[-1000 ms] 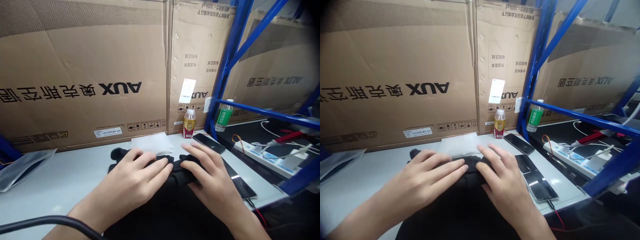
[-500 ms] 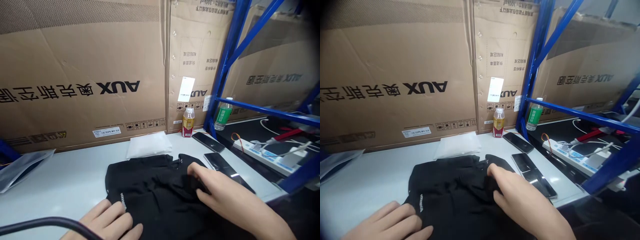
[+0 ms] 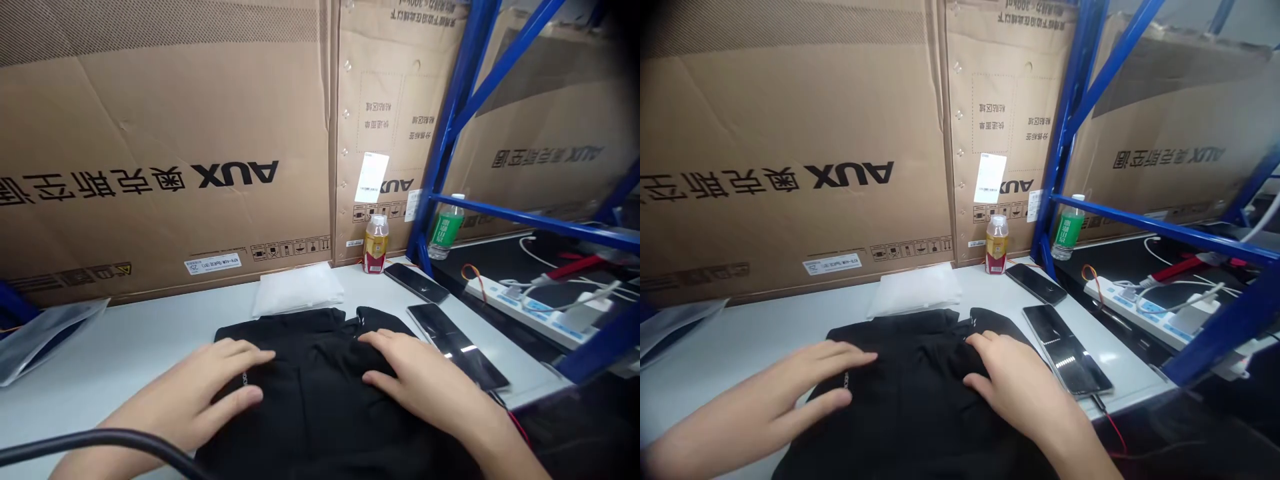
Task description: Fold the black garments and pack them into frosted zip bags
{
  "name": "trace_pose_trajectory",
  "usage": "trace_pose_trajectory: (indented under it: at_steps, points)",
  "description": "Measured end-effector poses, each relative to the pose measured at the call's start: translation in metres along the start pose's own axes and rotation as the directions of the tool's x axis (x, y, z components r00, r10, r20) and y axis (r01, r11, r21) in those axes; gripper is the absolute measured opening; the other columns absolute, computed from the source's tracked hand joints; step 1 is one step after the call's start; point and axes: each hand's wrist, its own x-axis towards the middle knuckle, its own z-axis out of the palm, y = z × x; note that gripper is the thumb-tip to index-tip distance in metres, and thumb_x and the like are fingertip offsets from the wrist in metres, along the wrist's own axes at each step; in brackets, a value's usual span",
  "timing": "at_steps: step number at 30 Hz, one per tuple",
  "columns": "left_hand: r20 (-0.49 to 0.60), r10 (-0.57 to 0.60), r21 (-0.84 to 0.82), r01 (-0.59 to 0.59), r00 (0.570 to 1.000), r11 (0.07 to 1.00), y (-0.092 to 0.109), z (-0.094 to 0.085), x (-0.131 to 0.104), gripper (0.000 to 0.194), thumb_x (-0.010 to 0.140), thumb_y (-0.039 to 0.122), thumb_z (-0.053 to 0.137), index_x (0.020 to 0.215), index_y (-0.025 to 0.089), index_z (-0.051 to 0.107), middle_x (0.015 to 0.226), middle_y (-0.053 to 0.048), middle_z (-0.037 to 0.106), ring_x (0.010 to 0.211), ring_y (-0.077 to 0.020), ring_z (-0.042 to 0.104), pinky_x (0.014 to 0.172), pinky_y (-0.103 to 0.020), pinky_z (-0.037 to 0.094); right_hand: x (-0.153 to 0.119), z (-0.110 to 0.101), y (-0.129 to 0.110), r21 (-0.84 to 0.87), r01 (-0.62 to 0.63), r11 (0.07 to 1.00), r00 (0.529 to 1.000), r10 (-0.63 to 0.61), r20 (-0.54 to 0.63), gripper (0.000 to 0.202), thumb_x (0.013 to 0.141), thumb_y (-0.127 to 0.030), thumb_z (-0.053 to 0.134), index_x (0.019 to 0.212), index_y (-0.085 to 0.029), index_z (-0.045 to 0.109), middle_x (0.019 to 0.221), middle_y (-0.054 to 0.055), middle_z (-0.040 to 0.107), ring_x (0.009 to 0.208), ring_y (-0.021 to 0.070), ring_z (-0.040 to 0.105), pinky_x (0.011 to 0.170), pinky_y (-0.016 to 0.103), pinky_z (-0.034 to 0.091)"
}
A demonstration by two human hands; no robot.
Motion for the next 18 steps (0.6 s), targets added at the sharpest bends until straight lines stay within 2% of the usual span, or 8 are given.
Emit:
trace_pose_trajectory:
  at_steps: [3,6,9,11,13,15,16,18]
  points:
    - [0.160,-0.086,0.005,0.086,0.983,0.996,-0.015,-0.001,0.028,0.031,0.099,0.048,0.063,0.120,0.029,0.077,0.109,-0.006,0.079,0.099,-0.0287,0.073,0.084,-0.035,0.057,0.008,-0.003,0.001,0.106,-0.022,0.994,0.999,0.025,-0.026,0.010,0.101,-0.032,0.058,0.102,-0.028,0.066,0.105,0.004,0.075,0.102,0.0273,0.071,0.086,0.038,0.054]
    - [0.195,-0.036,-0.029,0.042,0.980,0.999,-0.022,-0.002,0.046,0.026,0.106,0.042,0.053,0.096,0.028,0.072,0.096,-0.003,0.075,0.093,-0.0249,0.069,0.083,-0.033,0.052,0.004,-0.013,0.013,0.225,-0.029,0.974,0.991,0.058,-0.122,0.014,0.102,-0.039,0.054,0.095,-0.028,0.055,0.094,0.000,0.071,0.087,0.0224,0.067,0.073,0.033,0.051]
    - [-0.022,-0.044,0.076,0.045,0.999,0.996,-0.018,-0.008,0.057,0.030,0.109,0.041,0.044,0.099,0.028,0.070,0.098,-0.003,0.072,0.094,-0.0266,0.066,0.083,-0.037,0.048,0.005,-0.013,0.027,0.253,-0.059,0.966,0.971,0.114,-0.208,0.019,0.103,-0.046,0.052,0.098,-0.028,0.052,0.093,0.000,0.068,0.083,0.0222,0.066,0.072,0.033,0.052]
    - [-0.201,-0.048,0.197,0.088,0.978,0.976,-0.008,-0.012,0.059,0.030,0.109,0.038,0.042,0.111,0.027,0.070,0.106,-0.007,0.070,0.097,-0.0296,0.063,0.084,-0.041,0.046,0.009,-0.006,0.034,0.216,-0.073,0.974,0.946,0.136,-0.294,0.020,0.103,-0.047,0.052,0.108,-0.028,0.055,0.103,0.003,0.070,0.094,0.0253,0.068,0.081,0.038,0.055]
    - [-0.252,-0.010,0.239,0.073,0.968,0.968,0.007,-0.012,0.055,0.031,0.108,0.038,0.043,0.119,0.026,0.070,0.114,-0.009,0.069,0.101,-0.0308,0.062,0.086,-0.042,0.046,0.012,-0.001,0.036,0.131,-0.076,0.988,0.912,0.122,-0.393,0.028,0.102,-0.045,0.053,0.123,-0.027,0.056,0.119,0.009,0.068,0.112,0.0303,0.067,0.094,0.045,0.055]
    - [-0.131,0.044,0.148,-0.025,0.990,0.989,0.026,-0.008,0.044,0.026,0.107,0.043,0.051,0.117,0.028,0.070,0.116,-0.007,0.068,0.100,-0.0283,0.061,0.085,-0.039,0.047,0.008,-0.003,0.032,0.057,-0.043,0.997,0.911,0.063,-0.408,0.034,0.103,-0.044,0.053,0.133,-0.028,0.057,0.132,0.011,0.064,0.125,0.0324,0.062,0.103,0.048,0.053]
    - [-0.030,0.081,0.066,-0.079,0.996,0.995,0.035,-0.005,0.037,0.022,0.104,0.046,0.059,0.112,0.029,0.070,0.114,-0.005,0.068,0.097,-0.0259,0.062,0.082,-0.035,0.047,0.003,-0.006,0.027,0.043,-0.006,0.999,0.934,0.021,-0.356,0.034,0.103,-0.045,0.055,0.133,-0.031,0.059,0.136,0.009,0.062,0.128,0.0316,0.061,0.106,0.047,0.053]
    - [0.137,0.170,-0.071,-0.161,0.976,0.984,0.050,0.001,0.023,0.016,0.095,0.043,0.074,0.101,0.029,0.070,0.104,0.000,0.070,0.087,-0.0213,0.062,0.075,-0.031,0.046,-0.013,-0.017,0.014,0.071,0.085,0.994,0.987,-0.074,-0.145,0.029,0.099,-0.047,0.066,0.126,-0.038,0.067,0.141,0.004,0.061,0.128,0.0279,0.062,0.105,0.041,0.055]
